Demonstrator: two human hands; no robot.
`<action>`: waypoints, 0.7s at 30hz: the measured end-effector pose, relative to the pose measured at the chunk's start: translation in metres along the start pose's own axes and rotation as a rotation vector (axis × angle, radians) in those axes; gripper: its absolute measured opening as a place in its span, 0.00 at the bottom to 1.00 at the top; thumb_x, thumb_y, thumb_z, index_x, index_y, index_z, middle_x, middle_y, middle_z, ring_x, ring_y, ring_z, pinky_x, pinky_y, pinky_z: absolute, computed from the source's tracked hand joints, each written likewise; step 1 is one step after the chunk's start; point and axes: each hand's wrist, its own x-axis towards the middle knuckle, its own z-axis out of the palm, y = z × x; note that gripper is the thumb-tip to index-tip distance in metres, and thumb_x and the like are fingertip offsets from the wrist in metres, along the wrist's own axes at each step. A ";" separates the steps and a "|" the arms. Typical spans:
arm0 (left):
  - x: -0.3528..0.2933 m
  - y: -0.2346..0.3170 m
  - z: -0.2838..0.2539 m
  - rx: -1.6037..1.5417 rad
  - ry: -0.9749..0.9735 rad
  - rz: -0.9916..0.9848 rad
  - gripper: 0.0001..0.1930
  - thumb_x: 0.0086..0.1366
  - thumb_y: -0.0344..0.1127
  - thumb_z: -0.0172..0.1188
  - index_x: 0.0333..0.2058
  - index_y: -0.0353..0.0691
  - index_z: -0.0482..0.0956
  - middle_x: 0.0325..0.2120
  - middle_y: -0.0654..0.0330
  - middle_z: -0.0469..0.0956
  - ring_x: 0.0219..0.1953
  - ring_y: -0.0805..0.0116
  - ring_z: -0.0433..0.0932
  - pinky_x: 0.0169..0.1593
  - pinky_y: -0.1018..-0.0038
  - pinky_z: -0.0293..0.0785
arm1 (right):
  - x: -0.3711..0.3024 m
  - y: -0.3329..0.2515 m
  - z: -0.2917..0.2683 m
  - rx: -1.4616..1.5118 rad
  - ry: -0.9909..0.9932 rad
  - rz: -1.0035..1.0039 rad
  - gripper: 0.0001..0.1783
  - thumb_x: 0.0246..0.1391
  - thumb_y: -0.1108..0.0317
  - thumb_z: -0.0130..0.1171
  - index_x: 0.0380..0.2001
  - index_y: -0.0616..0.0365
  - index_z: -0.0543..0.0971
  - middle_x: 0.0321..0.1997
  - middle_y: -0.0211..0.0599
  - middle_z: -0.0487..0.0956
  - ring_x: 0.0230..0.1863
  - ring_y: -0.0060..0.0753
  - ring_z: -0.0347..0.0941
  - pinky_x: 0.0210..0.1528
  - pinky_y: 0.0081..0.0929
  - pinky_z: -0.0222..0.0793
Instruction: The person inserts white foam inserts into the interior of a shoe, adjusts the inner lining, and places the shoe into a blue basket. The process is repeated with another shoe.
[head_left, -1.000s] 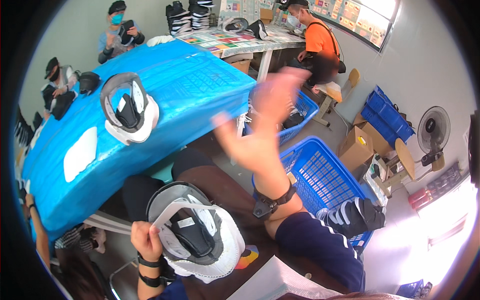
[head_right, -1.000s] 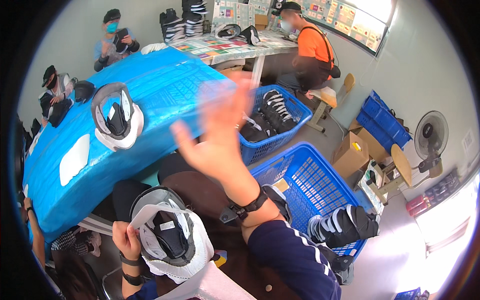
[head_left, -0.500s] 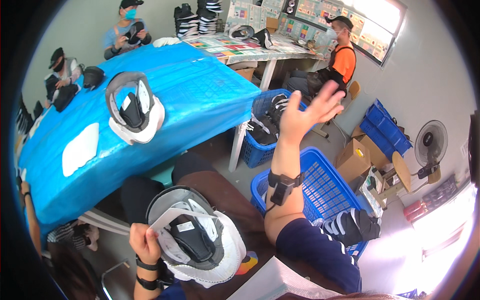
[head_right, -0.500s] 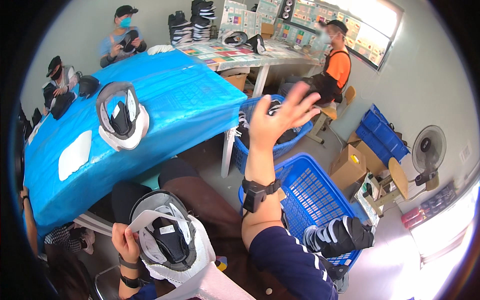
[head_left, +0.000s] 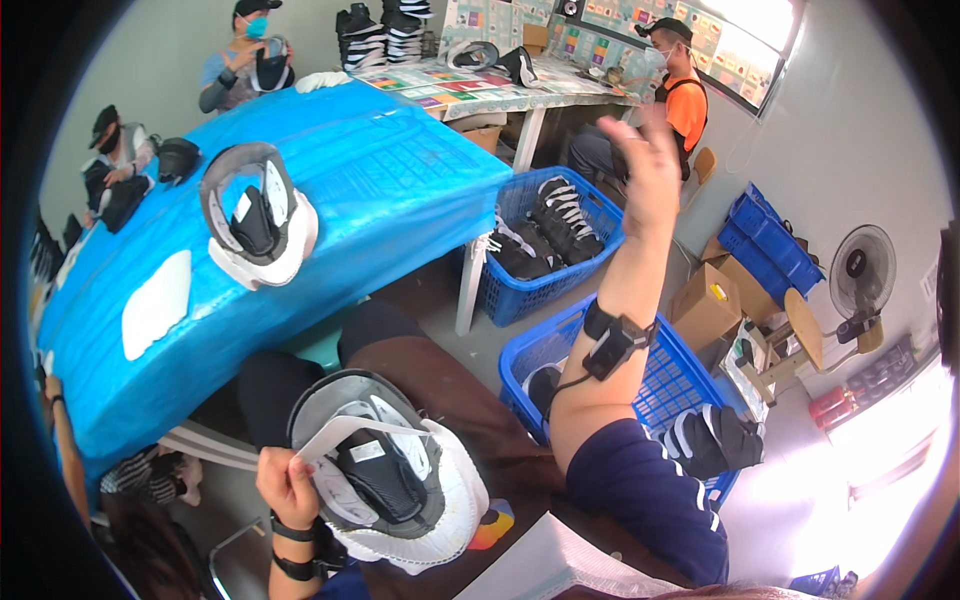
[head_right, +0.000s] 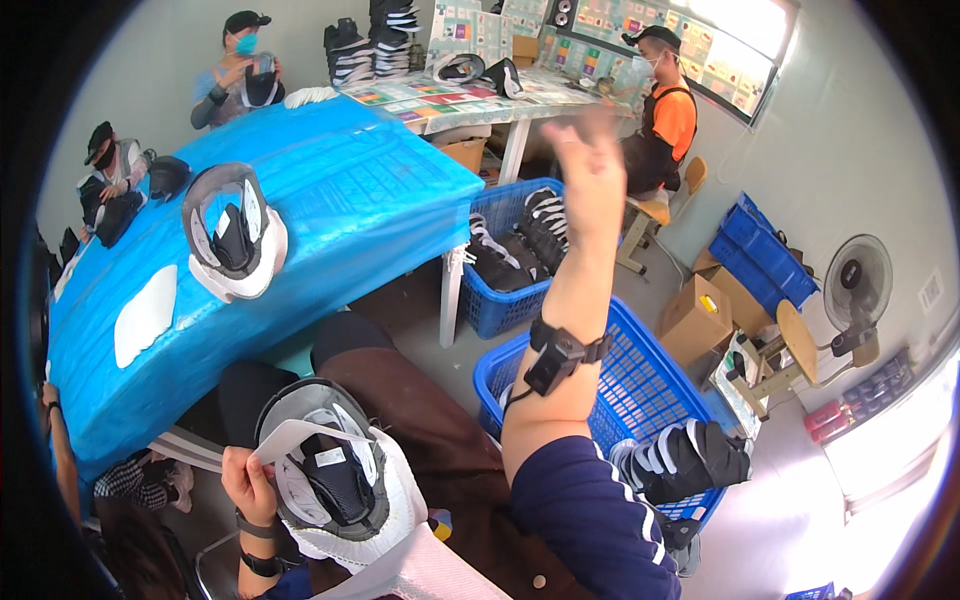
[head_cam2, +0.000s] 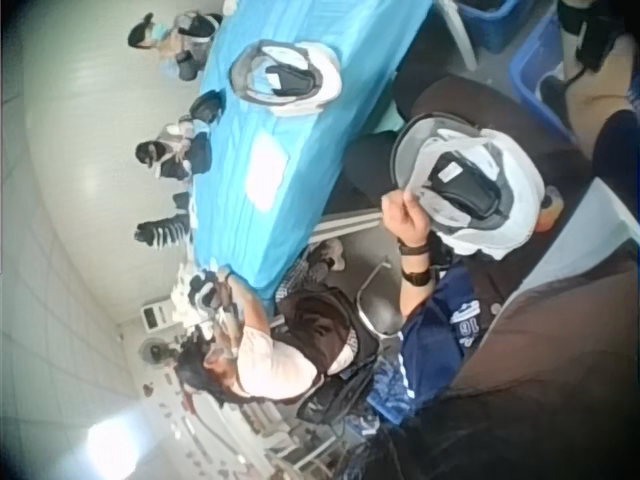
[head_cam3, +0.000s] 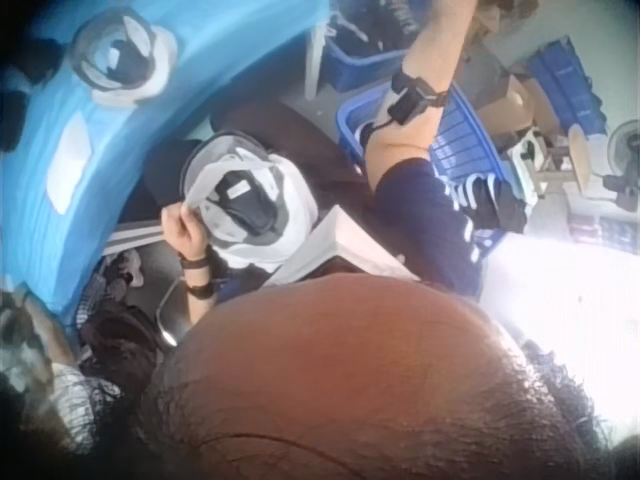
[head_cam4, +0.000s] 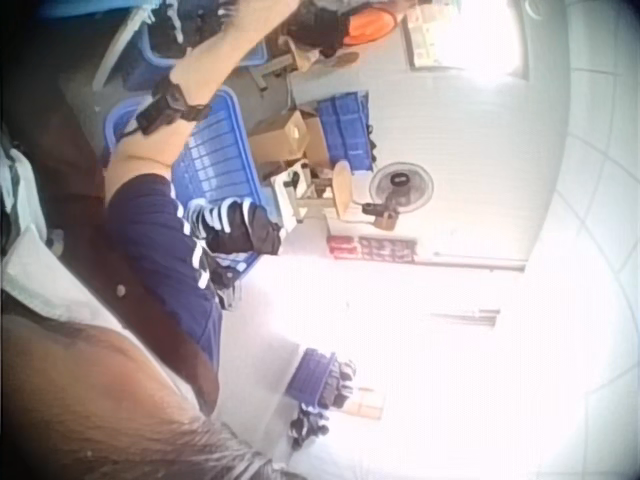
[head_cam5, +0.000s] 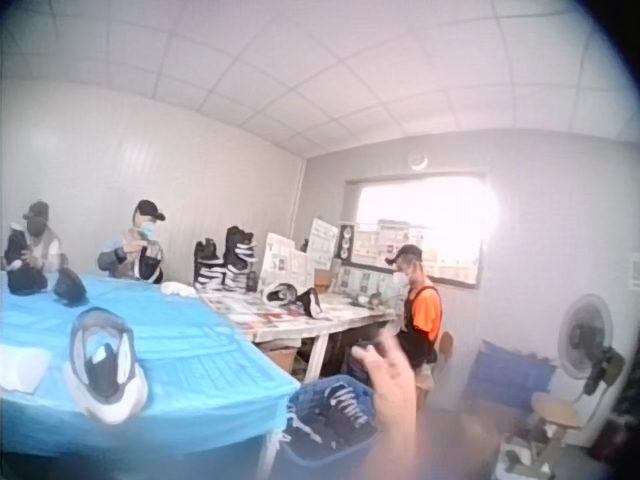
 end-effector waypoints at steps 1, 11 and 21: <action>0.000 0.000 0.000 -0.019 -0.004 -0.003 0.10 0.64 0.30 0.51 0.23 0.38 0.68 0.17 0.60 0.69 0.20 0.66 0.66 0.25 0.73 0.61 | 0.003 0.011 0.004 -0.416 -0.066 -0.133 0.38 0.51 0.74 0.59 0.65 0.59 0.56 0.64 0.51 0.63 0.64 0.38 0.60 0.65 0.34 0.52; 0.001 0.003 0.000 0.022 0.005 0.012 0.10 0.64 0.30 0.51 0.22 0.38 0.68 0.17 0.59 0.69 0.21 0.65 0.67 0.26 0.73 0.62 | -0.034 -0.020 0.048 -0.334 -0.339 -0.455 0.39 0.55 0.68 0.54 0.67 0.56 0.50 0.53 0.52 0.72 0.45 0.36 0.75 0.58 0.41 0.62; -0.002 0.007 -0.008 0.074 -0.021 0.048 0.08 0.62 0.28 0.53 0.23 0.38 0.70 0.18 0.58 0.71 0.22 0.63 0.69 0.27 0.71 0.64 | -0.143 -0.075 0.061 1.096 -1.770 -0.693 0.15 0.59 0.67 0.42 0.43 0.46 0.77 0.17 0.23 0.65 0.19 0.30 0.66 0.57 0.59 0.56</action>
